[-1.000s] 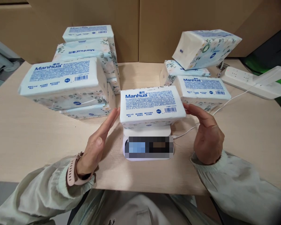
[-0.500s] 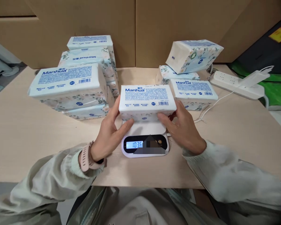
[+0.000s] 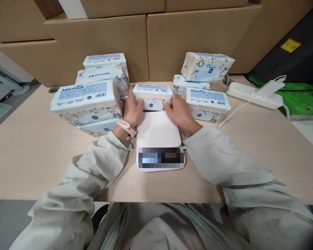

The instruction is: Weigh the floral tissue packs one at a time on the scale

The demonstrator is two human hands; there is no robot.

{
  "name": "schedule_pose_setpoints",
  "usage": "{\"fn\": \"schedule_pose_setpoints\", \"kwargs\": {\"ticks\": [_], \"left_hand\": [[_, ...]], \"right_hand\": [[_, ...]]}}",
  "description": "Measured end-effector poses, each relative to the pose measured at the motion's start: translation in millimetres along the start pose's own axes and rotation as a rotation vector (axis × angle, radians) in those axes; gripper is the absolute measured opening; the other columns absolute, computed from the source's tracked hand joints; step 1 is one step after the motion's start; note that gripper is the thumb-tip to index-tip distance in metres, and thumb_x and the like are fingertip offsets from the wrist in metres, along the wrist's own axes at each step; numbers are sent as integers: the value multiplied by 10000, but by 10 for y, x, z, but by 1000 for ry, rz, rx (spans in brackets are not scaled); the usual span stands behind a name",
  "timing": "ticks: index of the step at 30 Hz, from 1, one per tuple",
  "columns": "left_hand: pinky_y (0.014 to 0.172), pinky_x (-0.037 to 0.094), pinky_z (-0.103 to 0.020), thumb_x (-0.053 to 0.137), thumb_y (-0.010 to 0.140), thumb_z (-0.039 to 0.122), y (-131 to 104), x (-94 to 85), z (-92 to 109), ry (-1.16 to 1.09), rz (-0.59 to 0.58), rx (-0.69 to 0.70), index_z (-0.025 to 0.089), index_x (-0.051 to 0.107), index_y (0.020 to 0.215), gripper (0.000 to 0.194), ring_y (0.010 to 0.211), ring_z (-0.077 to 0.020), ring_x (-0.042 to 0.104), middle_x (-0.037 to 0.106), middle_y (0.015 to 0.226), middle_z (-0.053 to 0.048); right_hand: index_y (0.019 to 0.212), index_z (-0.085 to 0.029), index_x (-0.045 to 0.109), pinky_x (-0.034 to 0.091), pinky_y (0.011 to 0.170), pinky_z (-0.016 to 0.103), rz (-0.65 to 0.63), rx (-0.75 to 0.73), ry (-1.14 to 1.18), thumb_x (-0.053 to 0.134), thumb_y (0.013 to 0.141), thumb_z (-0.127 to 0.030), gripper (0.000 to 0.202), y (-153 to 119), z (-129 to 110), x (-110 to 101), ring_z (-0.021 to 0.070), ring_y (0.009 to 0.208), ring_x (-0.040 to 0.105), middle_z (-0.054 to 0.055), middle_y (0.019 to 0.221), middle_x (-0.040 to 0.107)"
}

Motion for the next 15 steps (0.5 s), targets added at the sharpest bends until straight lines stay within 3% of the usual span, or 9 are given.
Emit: {"fn": "schedule_pose_setpoints", "kwargs": {"ticks": [3, 5, 6, 8, 10, 12, 15], "left_hand": [[1409, 139, -547, 724, 881, 401, -99, 11, 52, 16, -38, -47, 189, 355, 1621, 854, 1680, -358, 238, 354, 1754, -137], [1416, 89, -532, 714, 883, 379, -212, -11, 223, 60, -39, 39, 200, 377, 1623, 832, 1714, -342, 105, 263, 1797, -106], [1414, 100, -529, 699, 896, 370, -273, -28, 349, 106, -29, 107, 210, 438, 1590, 759, 1710, -341, 114, 296, 1783, -100], [1375, 211, -550, 641, 942, 344, -377, -49, 623, 246, -12, 212, 226, 614, 1426, 499, 1616, -363, 340, 533, 1614, -120], [1260, 367, -584, 570, 972, 298, -414, -32, 829, 427, -46, 189, 212, 734, 1150, 257, 1348, -382, 608, 734, 1251, -143], [1118, 471, -584, 519, 972, 253, -387, 24, 910, 604, -148, 76, 191, 738, 921, 233, 1118, -387, 713, 770, 988, -151], [1027, 524, -551, 481, 980, 247, -285, 124, 862, 733, -292, -33, 172, 720, 826, 294, 1077, -400, 741, 797, 975, -175]], "right_hand": [[1422, -77, 539, 580, 939, 631, -33, 98, -58, 466, 990, -289, 487, -68, -22, -63, 412, 1029, 718, 229, 1106, 757], [1445, -71, 542, 573, 927, 621, -9, 67, -103, 466, 1001, -305, 508, -125, -138, -180, 418, 1016, 718, 232, 1095, 768], [1426, -74, 565, 565, 935, 613, 16, 45, -125, 464, 1008, -310, 490, -150, -206, -249, 420, 1037, 714, 236, 1116, 766], [1314, -108, 641, 545, 967, 581, 72, 5, -152, 460, 1029, -322, 400, -184, -334, -372, 413, 1115, 697, 230, 1179, 750], [1142, -164, 691, 533, 967, 523, 95, -26, -150, 455, 1046, -320, 299, -185, -424, -425, 377, 1140, 684, 191, 1168, 747], [972, -204, 690, 530, 909, 467, 11, -43, -114, 453, 1055, -312, 274, -150, -453, -357, 326, 1032, 695, 140, 1035, 759], [868, -209, 677, 530, 898, 442, -167, -61, -53, 396, 1083, -308, 368, -71, -406, -143, 289, 939, 697, 109, 929, 769]]}}
Point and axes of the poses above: each hand's wrist, its own y-axis towards the middle knuckle, its own x-axis out of the palm, z = x × y, the point moved 5 cm from there along y, towards the middle knuckle
